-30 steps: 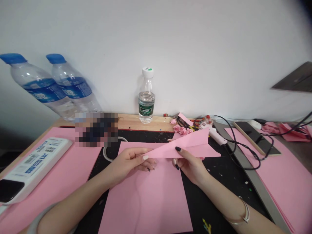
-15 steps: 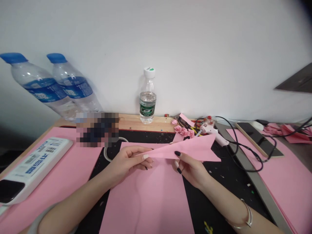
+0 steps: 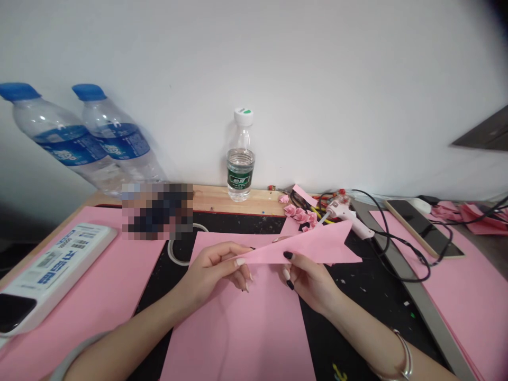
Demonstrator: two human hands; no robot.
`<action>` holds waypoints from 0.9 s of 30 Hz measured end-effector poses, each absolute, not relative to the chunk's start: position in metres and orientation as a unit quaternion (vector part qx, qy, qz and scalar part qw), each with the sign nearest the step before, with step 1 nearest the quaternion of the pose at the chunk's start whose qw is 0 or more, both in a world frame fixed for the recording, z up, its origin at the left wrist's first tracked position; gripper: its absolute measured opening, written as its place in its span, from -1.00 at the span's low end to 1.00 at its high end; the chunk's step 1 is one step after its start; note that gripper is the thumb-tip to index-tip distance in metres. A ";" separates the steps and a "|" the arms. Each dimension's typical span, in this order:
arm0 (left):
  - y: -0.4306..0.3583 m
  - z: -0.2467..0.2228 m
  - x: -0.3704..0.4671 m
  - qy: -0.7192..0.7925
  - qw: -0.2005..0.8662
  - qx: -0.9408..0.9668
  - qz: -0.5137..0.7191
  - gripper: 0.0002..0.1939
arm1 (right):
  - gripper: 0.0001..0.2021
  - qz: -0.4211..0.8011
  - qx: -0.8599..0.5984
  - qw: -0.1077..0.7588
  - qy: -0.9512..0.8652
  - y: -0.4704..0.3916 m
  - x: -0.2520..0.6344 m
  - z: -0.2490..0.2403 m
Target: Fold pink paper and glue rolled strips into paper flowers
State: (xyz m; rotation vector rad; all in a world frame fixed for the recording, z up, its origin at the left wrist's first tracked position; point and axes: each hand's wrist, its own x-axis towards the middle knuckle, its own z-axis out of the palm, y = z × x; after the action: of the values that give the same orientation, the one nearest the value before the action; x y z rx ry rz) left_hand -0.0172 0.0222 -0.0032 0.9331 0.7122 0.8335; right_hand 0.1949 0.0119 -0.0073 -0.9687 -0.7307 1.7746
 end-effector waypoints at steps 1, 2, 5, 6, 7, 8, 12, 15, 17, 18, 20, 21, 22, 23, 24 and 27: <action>0.022 -0.004 -0.017 0.329 0.753 0.426 0.378 -0.79 | -0.83 0.728 -0.398 0.473 -0.297 0.011 0.195 -0.007; 0.022 -0.004 -0.016 0.334 0.754 0.425 0.372 -0.77 | -0.85 0.729 -0.401 0.471 -0.293 0.011 0.194 -0.006; 0.021 -0.004 -0.015 0.356 0.758 0.432 0.334 -0.68 | -0.90 0.727 -0.410 0.465 -0.296 0.008 0.191 -0.005; 0.021 -0.004 -0.015 0.360 0.760 0.440 0.313 -0.65 | -0.88 0.724 -0.412 0.462 -0.304 0.008 0.189 -0.004; 0.021 -0.003 -0.015 0.362 0.763 0.450 0.291 -0.63 | -0.87 0.722 -0.411 0.459 -0.314 0.007 0.188 -0.004; 0.021 -0.003 -0.015 0.360 0.764 0.462 0.270 -0.62 | -0.88 0.720 -0.410 0.456 -0.326 0.006 0.187 -0.004; 0.021 -0.001 -0.018 0.337 0.769 0.490 0.235 -0.66 | -0.89 0.718 -0.403 0.451 -0.345 0.004 0.185 -0.003; 0.021 -0.001 -0.019 0.322 0.783 0.480 0.230 -0.64 | -0.80 0.716 -0.400 0.466 -0.331 0.005 0.186 -0.002; 0.020 -0.001 -0.018 0.318 0.793 0.463 0.236 -0.61 | -0.79 0.719 -0.390 0.475 -0.324 0.006 0.187 -0.003; 0.020 -0.001 -0.017 0.317 0.797 0.454 0.242 -0.60 | -0.79 0.722 -0.383 0.478 -0.322 0.006 0.188 -0.004; 0.020 -0.003 -0.017 0.319 0.803 0.434 0.254 -0.58 | -0.79 0.730 -0.368 0.482 -0.315 0.007 0.189 -0.006; 0.019 -0.003 -0.017 0.323 0.805 0.425 0.258 -0.57 | -0.80 0.734 -0.362 0.484 -0.309 0.008 0.189 -0.007; 0.020 -0.004 -0.017 0.328 0.806 0.419 0.260 -0.56 | -0.82 0.736 -0.358 0.487 -0.304 0.008 0.189 -0.008; 0.020 -0.005 -0.017 0.332 0.806 0.415 0.262 -0.56 | -0.85 0.736 -0.355 0.492 -0.301 0.009 0.189 -0.009; 0.020 -0.005 -0.017 0.336 0.804 0.413 0.266 -0.56 | -0.86 0.734 -0.353 0.496 -0.302 0.009 0.189 -0.009; 0.022 -0.005 -0.018 0.352 0.787 0.420 0.285 -0.58 | -0.81 0.725 -0.350 0.503 -0.315 0.010 0.190 -0.009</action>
State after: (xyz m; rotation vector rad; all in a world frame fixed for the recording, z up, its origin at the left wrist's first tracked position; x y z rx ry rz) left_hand -0.0177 0.0217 -0.0048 0.9049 0.7589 0.6141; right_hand 0.1897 0.0095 -0.0086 -0.8452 -0.7602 1.7520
